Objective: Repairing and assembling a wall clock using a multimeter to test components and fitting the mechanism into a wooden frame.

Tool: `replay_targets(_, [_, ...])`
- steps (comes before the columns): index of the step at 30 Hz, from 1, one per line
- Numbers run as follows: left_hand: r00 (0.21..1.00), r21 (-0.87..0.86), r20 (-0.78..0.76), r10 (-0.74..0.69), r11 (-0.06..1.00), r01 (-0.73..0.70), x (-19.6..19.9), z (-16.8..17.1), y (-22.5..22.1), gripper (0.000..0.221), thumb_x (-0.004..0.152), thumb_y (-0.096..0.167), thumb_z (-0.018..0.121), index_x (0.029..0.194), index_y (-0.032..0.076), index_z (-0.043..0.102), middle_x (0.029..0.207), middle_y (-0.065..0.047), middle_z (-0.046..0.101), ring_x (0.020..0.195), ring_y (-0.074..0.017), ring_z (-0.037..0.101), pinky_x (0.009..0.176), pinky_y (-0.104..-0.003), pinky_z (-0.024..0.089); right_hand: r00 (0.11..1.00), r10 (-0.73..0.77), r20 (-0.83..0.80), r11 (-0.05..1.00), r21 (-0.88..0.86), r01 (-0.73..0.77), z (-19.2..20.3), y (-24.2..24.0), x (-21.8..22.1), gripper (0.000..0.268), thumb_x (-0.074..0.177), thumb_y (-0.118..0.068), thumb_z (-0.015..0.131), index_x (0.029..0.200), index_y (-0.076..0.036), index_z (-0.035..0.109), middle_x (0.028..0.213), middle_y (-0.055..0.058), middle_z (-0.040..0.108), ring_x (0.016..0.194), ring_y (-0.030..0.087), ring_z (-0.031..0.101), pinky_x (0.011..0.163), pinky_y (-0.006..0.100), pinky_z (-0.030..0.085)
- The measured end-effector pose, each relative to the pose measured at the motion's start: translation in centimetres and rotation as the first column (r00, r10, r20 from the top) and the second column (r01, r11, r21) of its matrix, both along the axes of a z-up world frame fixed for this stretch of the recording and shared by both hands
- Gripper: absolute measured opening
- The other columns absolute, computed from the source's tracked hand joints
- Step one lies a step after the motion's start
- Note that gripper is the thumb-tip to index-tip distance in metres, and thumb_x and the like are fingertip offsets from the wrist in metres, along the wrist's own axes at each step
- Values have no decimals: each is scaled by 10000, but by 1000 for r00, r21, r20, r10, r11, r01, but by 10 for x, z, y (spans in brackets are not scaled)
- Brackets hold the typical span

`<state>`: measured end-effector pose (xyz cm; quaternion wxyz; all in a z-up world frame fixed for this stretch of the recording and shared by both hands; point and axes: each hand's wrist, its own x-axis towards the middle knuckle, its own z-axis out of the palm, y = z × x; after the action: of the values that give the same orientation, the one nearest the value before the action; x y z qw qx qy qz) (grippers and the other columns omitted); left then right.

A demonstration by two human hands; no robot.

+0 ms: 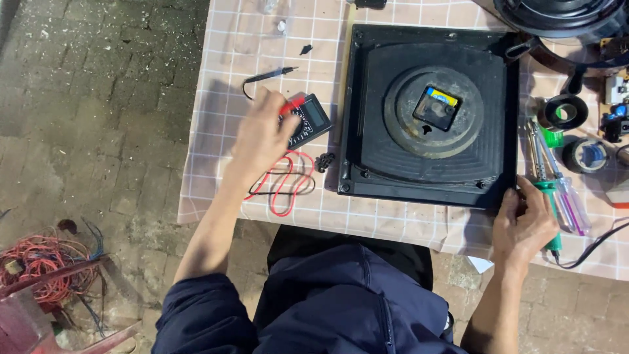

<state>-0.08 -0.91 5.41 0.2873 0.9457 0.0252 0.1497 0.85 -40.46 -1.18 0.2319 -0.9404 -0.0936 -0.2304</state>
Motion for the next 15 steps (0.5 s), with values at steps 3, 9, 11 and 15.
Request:
replay_targets(3, [909, 51, -418, 8, 999, 15, 0, -2, -13, 288, 844, 252, 552, 968, 23, 429, 983, -85, 396, 744, -189, 468, 686, -365, 463, 1000, 8, 9, 1000, -4, -8, 2, 2, -1, 247, 871, 32, 550, 1089, 85, 653, 966, 204, 634, 820, 309, 598, 675, 380, 467])
replay_targets(9, [974, 389, -189, 124, 920, -41, 8, -27, -11, 515, 705, 421, 727, 891, 4, 489, 941, -101, 363, 826, -292, 501, 540, -445, 518, 998, 35, 48, 999, -7, -34, 3, 4, 0, 236, 879, 29, 541, 1072, 110, 650, 974, 217, 636, 824, 313, 603, 682, 372, 475])
replay_targets(11, [965, 348, -138, 224, 923, -164, 12, -21, -11, 409, 744, 266, 712, 901, -32, 480, 1005, -136, 392, 802, -342, 577, 526, -479, 540, 999, 18, 34, 1000, -2, -18, 1, 3, -1, 239, 882, 19, 540, 1078, 96, 652, 981, 211, 635, 827, 314, 602, 680, 377, 472])
replay_targets(15, [923, 328, -161, 351, 901, -285, 25, -30, 10, 433, 727, 319, 737, 906, 18, 482, 983, -130, 382, 695, -342, 583, 548, -518, 504, 999, 28, 32, 999, 16, -28, 6, 7, -3, 247, 870, 45, 535, 1081, 106, 648, 986, 224, 631, 835, 322, 602, 699, 380, 478])
